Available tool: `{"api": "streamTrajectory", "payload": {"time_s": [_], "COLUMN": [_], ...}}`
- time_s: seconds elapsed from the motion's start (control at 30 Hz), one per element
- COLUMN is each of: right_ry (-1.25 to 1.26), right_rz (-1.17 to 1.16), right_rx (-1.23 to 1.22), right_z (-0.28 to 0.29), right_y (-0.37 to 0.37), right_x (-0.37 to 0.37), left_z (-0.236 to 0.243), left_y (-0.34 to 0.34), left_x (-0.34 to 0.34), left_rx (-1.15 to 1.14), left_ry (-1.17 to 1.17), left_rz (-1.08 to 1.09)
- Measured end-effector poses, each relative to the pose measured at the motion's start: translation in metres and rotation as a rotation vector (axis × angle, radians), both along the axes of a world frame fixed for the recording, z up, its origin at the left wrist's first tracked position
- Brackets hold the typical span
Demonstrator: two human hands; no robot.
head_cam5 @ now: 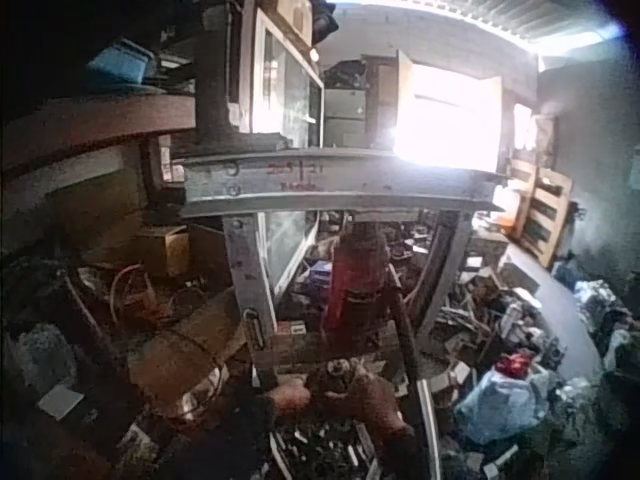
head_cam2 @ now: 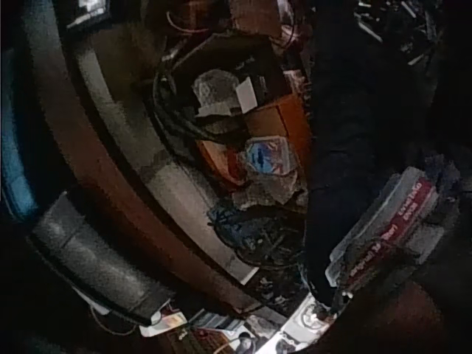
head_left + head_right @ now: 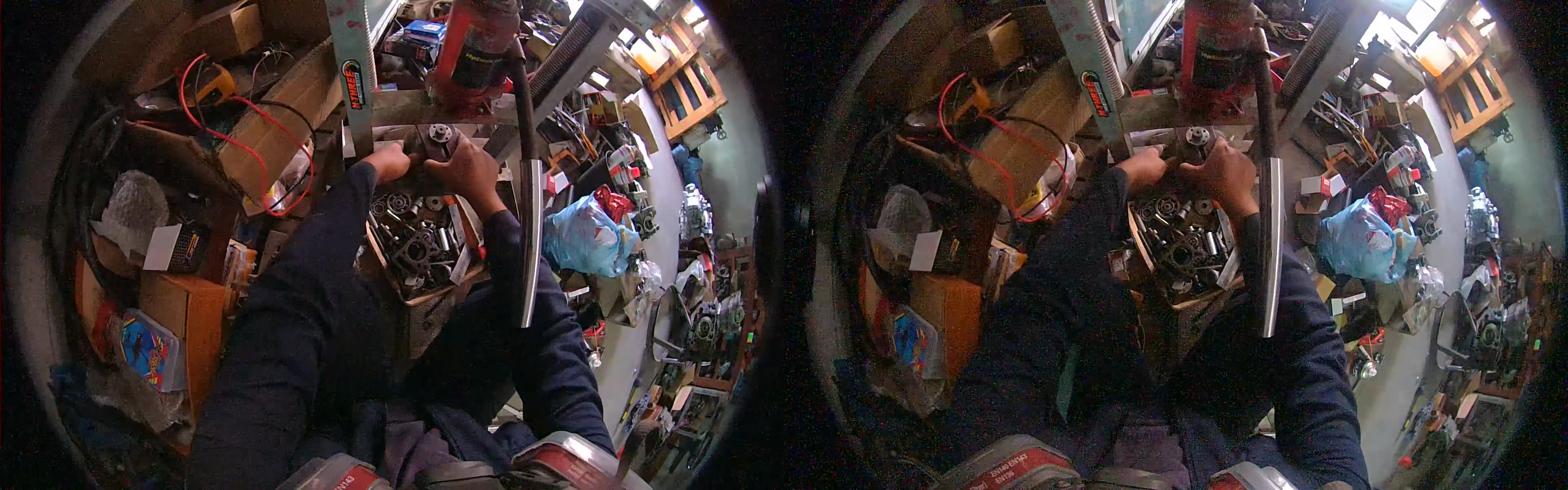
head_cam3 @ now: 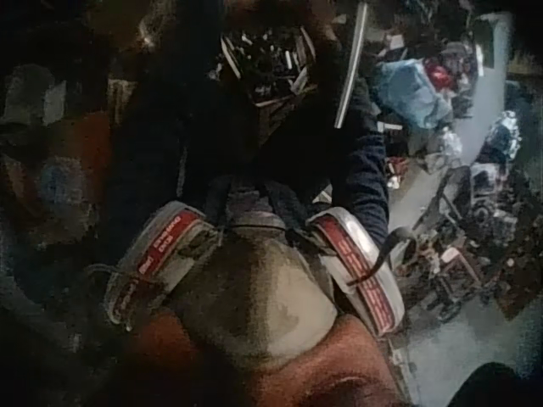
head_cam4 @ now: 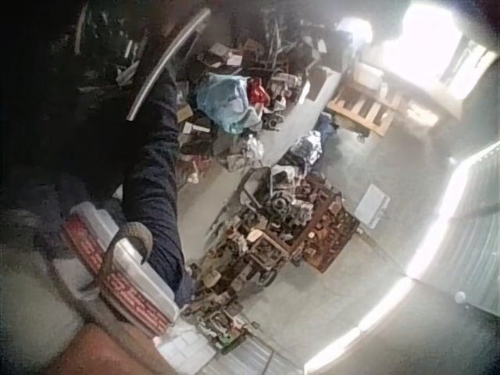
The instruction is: The person unboxes a camshaft, removes it from its bubble wrap, and uses a hydraulic press to install a gear onto it while sitting on the floor of a garage.
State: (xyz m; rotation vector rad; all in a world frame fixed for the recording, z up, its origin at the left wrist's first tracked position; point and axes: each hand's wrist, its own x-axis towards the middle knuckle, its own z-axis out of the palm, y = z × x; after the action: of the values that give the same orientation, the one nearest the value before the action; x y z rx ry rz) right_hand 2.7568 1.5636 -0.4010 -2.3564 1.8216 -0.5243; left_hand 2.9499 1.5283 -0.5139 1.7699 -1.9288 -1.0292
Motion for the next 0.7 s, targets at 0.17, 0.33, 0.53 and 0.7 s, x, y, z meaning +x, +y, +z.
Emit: {"api": "streamTrajectory", "payload": {"time_s": [0.17, 0.33, 0.53, 0.7], "right_ry": [-0.015, -0.041, -0.146, -0.172], "right_rz": [0.008, 0.001, 0.105, 0.138], "right_rx": [0.075, 0.164, 0.059, -0.002], "right_z": [0.006, 0.011, 0.005, 0.013], "right_y": [0.001, 0.004, 0.004, 0.009], "right_x": [-0.004, -0.005, -0.016, -0.005], "left_z": [0.010, 0.014, -0.025, -0.064], "left_y": [-0.011, -0.028, -0.057, -0.074], "left_x": [-0.006, -0.011, -0.010, 0.009], "left_rx": [-0.040, -0.153, -0.224, -0.165], "left_ry": [0.113, 0.095, 0.533, 1.219], "left_rz": [0.295, 0.484, 0.325, 0.114]}}
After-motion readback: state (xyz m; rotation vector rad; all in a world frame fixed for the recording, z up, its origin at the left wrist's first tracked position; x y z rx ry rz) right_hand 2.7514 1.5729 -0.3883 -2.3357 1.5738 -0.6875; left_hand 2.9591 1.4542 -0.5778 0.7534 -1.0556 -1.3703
